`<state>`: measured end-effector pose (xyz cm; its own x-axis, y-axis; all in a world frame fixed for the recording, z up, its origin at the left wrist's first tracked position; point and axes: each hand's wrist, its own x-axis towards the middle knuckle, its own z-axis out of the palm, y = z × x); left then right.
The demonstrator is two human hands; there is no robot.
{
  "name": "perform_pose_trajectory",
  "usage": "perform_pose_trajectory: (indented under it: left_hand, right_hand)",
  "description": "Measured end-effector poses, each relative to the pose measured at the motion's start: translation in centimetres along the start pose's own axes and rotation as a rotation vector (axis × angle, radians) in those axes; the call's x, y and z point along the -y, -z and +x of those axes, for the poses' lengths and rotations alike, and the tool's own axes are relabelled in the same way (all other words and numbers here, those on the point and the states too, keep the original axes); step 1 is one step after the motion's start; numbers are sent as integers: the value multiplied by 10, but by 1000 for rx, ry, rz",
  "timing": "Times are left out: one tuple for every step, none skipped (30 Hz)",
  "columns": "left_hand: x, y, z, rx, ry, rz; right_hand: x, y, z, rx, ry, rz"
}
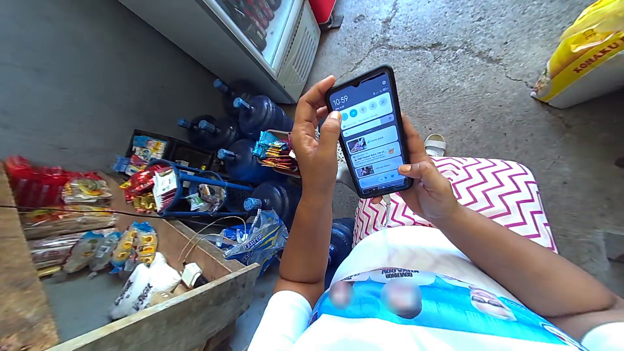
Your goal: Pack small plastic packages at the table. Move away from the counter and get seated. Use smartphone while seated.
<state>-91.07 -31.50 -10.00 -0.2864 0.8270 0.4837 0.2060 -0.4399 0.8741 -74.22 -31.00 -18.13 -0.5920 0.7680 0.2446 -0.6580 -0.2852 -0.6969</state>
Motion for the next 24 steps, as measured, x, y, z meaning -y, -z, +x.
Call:
perform_pose_trajectory:
  left_hand:
    - [0, 0, 0, 1, 1, -6]
    - [1, 0, 0, 2, 2, -12]
    - [1, 0, 0, 3, 4, -14]
    - [1, 0, 0, 6, 6, -17]
    - [2, 0, -1, 12, 7, -22]
    - [2, 0, -1, 18, 12, -28]
    - [2, 0, -3, 23, 19, -35]
    - [3, -1, -5, 33, 30, -42]
    - [3, -2, -8, 44, 43, -49]
    - [4, -3, -11, 54, 58, -58]
    - [5, -4, -14, 63, 74, -68]
    - [6, -4, -17, 68, 88, -77]
    - [7, -5, -20, 70, 97, -84]
    - [9, -5, -22, 69, 103, -93]
    - [10, -5, -23, 68, 112, -96]
    - [10, -5, -24, 66, 121, -97]
    - [9, -5, -24, 64, 125, -98]
    - [9, -5, -25, 64, 126, -100]
    - [8, -5, -25, 65, 127, -101]
    - [7, -4, -25, 65, 127, -101]
    - [7, -4, -25, 62, 128, -102]
    - [6, -4, -25, 61, 129, -103]
    - [6, -4, -25, 59, 131, -104]
    - [6, -4, -25, 57, 134, -103]
  right_hand:
    - [0, 0, 0, -3, 1, -1]
    - [0, 0, 0, 0, -1, -2]
    - [0, 0, 0, 2, -2, 8]
    - [0, 0, 0, 3, -3, 17]
    - [0, 0, 0, 0, -7, 18]
    - [0, 0, 0, -9, -10, 21]
    - [0, 0, 0, -13, -13, 22]
    - [1, 0, 0, -14, -17, 24]
    - [1, 0, 0, -17, -23, 31]
    - [1, 0, 1, -20, -21, 41]
    - [1, 0, 1, -27, -17, 46]
    - [1, 0, 1, -31, -17, 40]
    - [2, -1, 1, -40, -21, 23]
    - [2, -2, 1, -60, -27, 1]
    - [2, -2, 1, -73, -32, -22]
    - [2, -3, 0, -79, -37, -43]
    - [2, -4, 0, -82, -38, -59]
    - [2, -4, 0, -81, -34, -70]
    - [2, -5, 0, -77, -29, -80]
    - [2, -5, 0, -75, -30, -85]
    - [1, -5, 0, -74, -28, -86]
    - [1, -5, 0, -76, -27, -87]
    - [1, -5, 0, -79, -29, -92]
    - [1, -5, 0, -85, -31, -94]
